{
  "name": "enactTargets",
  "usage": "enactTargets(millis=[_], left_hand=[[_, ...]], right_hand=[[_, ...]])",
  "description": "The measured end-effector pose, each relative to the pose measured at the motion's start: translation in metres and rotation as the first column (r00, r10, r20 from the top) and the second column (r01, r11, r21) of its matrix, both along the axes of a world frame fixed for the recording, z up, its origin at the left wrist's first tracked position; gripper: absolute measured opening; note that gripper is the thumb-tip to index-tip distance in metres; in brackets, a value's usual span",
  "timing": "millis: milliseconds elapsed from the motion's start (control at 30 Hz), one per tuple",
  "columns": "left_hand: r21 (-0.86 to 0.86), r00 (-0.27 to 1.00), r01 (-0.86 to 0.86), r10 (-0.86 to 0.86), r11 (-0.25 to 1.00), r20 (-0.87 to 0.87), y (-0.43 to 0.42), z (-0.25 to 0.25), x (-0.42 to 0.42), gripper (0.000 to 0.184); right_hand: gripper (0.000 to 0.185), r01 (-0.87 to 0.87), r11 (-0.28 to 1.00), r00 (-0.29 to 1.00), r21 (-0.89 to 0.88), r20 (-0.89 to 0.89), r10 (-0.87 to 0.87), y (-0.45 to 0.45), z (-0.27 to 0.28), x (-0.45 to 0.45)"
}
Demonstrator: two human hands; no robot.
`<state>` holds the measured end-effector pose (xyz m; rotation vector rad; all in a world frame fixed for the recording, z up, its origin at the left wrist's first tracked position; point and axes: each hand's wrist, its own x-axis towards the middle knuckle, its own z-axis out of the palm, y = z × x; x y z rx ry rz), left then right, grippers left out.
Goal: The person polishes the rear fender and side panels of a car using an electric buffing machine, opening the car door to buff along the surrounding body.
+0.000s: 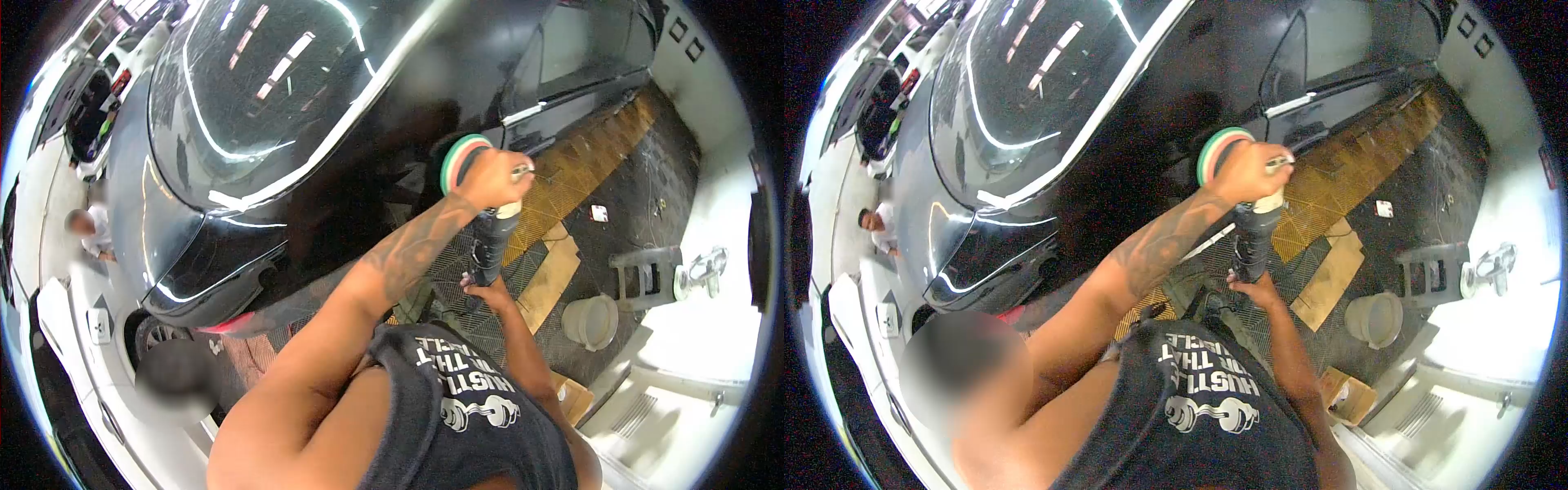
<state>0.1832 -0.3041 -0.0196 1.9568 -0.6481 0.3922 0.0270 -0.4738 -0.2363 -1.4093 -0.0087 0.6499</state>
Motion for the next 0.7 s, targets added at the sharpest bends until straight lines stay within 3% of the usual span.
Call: enactTargets(millis=[100,167,300,367,400,433,467,533,600,633,700], left_hand=[[0.013,1.0,-0.012,0.012,1.0,0.027,0.002,-0.005,-0.004,0.024],[0.0,0.999,-0.023,0.023,1.0,0.046,0.023,-0.012,-0.023,0.024],[0.017,0.993,-0.035,0.033,0.999,0.115,0.085,-0.019,-0.086,0.023],[0.024,0.998,-0.036,0.035,0.999,0.06,0.122,-0.009,-0.126,0.023],[0.035,0.998,-0.048,0.047,0.998,0.036,0.141,-0.004,-0.146,0.024],[0.045,0.998,-0.064,0.063,0.997,0.01,0.16,-0.002,-0.163,0.024],[0.036,0.998,-0.068,0.068,0.997,0.006,0.176,0.006,-0.182,0.024],[0.115,0.983,-0.155,0.141,0.981,0.117,0.209,0.005,-0.215,0.025],[0.151,0.978,-0.204,0.194,0.967,0.078,0.237,0.011,-0.248,0.028],[0.154,0.968,-0.24,0.224,0.958,0.112,0.247,0.013,-0.263,0.027],[0.17,0.949,-0.31,0.292,0.935,0.121,0.262,0.008,-0.285,0.024]], right_hand=[[0.036,0.004,0.999,1.0,0.038,-0.024,-0.003,0.01,0.001,-0.007],[0.042,0.003,0.998,0.999,-0.066,-0.039,-0.005,0.03,-0.001,-0.023],[0.041,-0.077,0.997,0.997,0.021,-0.013,0.078,0.073,-0.015,-0.06],[0.043,-0.187,0.963,0.963,-0.192,0.157,0.218,0.1,-0.039,-0.08],[0.058,-0.174,0.963,0.974,-0.206,0.106,0.199,0.113,-0.053,-0.092],[0.058,-0.16,0.968,0.978,-0.195,0.102,0.182,0.128,-0.06,-0.102],[0.06,-0.097,0.949,0.954,-0.3,0.245,0.175,0.146,-0.065,-0.114],[0.078,-0.185,0.909,0.925,-0.373,0.245,0.289,0.172,-0.028,-0.127],[0.074,-0.271,0.856,0.833,-0.44,0.339,0.438,0.195,-0.075,-0.138],[0.074,-0.226,0.868,0.852,-0.441,0.342,0.396,0.202,-0.108,-0.145],[0.053,-0.399,0.867,0.864,-0.298,0.196,0.464,0.223,-0.176,-0.163]])
